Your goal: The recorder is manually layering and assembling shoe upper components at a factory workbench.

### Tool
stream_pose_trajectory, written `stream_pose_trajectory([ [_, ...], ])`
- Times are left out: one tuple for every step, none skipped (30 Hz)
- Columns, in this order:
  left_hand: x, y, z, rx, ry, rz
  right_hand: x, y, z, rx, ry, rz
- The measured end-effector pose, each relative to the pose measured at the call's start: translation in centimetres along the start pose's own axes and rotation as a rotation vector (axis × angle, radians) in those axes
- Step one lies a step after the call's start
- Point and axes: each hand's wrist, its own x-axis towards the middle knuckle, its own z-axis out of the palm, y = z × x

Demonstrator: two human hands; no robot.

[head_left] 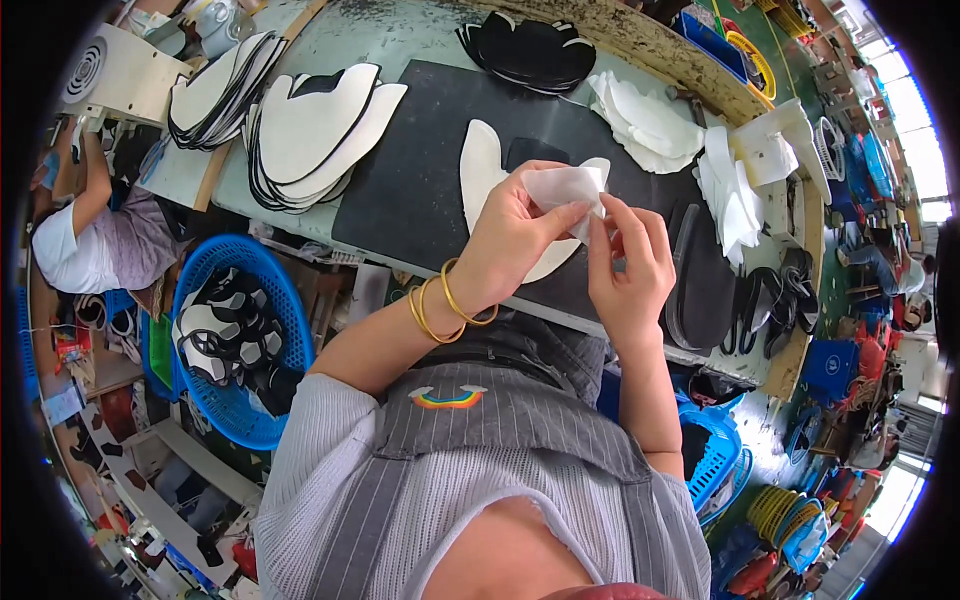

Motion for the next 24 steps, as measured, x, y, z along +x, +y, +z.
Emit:
stream_pose_trajectory([
  [0.1,-0.2,-0.1,-0.075,0.028,-0.022,0.2,-0.1,0.0,-0.029,0.026,-0.014],
  [0.2,-0.3,0.0,-0.149,0.054,-0.043,0.4,-0.1,-0.1,-0.031,0.028,-0.024],
  [0.1,-0.1,0.4,-0.169,0.055,-0.025,0.3,0.0,-0.2,-0.014,0.079,-0.028],
  [0.2,0.2,0.3,-0.168,0.055,-0.017,0.3,0.0,-0.3,0.004,0.13,-0.031],
  [0.3,0.5,0.1,-0.047,0.034,-0.009,0.7,-0.3,-0.6,0.039,0.134,-0.018],
  [0.0,0.6,-0.1,0.074,0.012,-0.008,0.8,-0.6,-0.7,0.039,0.137,-0.017],
  [-0.2,0.6,-0.1,0.078,0.01,-0.01,0.9,-0.6,-0.7,0.194,0.071,0.02],
  [-0.5,0.5,-0.1,0.164,0.035,0.065,0.9,-0.6,-0.7,0.35,0.005,0.058],
  [-0.5,0.4,0.0,0.25,0.055,0.14,0.9,-0.7,-0.6,0.418,-0.037,0.127],
  [-0.6,0.3,-0.1,0.256,0.049,0.131,0.8,-0.7,-0.5,0.419,-0.03,0.137],
  [-0.7,0.2,-0.3,0.446,0.098,0.251,0.7,-0.6,-0.5,0.434,-0.067,0.176],
  [-0.9,0.1,-0.3,0.635,0.145,0.367,0.5,-0.5,-0.4,0.45,-0.106,0.22],
  [-0.9,0.3,-0.3,0.642,0.135,0.348,0.6,-0.5,-0.6,0.487,-0.13,0.277],
  [-0.9,0.8,-0.2,0.703,0.126,0.356,0.7,-0.2,-1.0,0.479,-0.169,0.289],
  [-0.9,1.1,-0.2,0.764,0.116,0.361,0.9,-0.2,-1.3,0.479,-0.173,0.27],
  [-0.8,1.0,-0.1,0.811,0.087,0.41,1.0,-0.1,-1.5,0.478,-0.173,0.252],
  [-0.8,1.0,0.0,0.839,0.072,0.383,0.6,0.1,-1.4,0.537,-0.168,0.272],
  [-0.8,0.9,0.2,0.864,0.054,0.357,0.3,0.4,-1.1,0.539,-0.16,0.303],
  [-0.8,0.9,0.3,0.853,0.046,0.317,0.0,0.6,-0.9,0.528,-0.107,0.292],
  [-0.8,0.7,0.5,0.84,0.039,0.277,-0.4,0.8,-0.8,0.514,-0.054,0.281],
  [-0.7,0.3,0.6,0.747,0.028,0.255,-0.5,0.9,-0.9,0.461,-0.051,0.254],
  [-0.6,0.2,0.6,0.748,0.019,0.236,-0.6,1.0,-1.3,0.46,-0.05,0.274],
  [-0.5,0.1,0.4,0.707,-0.023,0.158,-0.6,1.2,-1.9,0.47,0.084,0.446],
  [-0.4,0.0,0.2,0.662,-0.055,0.087,-0.8,1.6,-2.4,0.476,0.213,0.608],
])
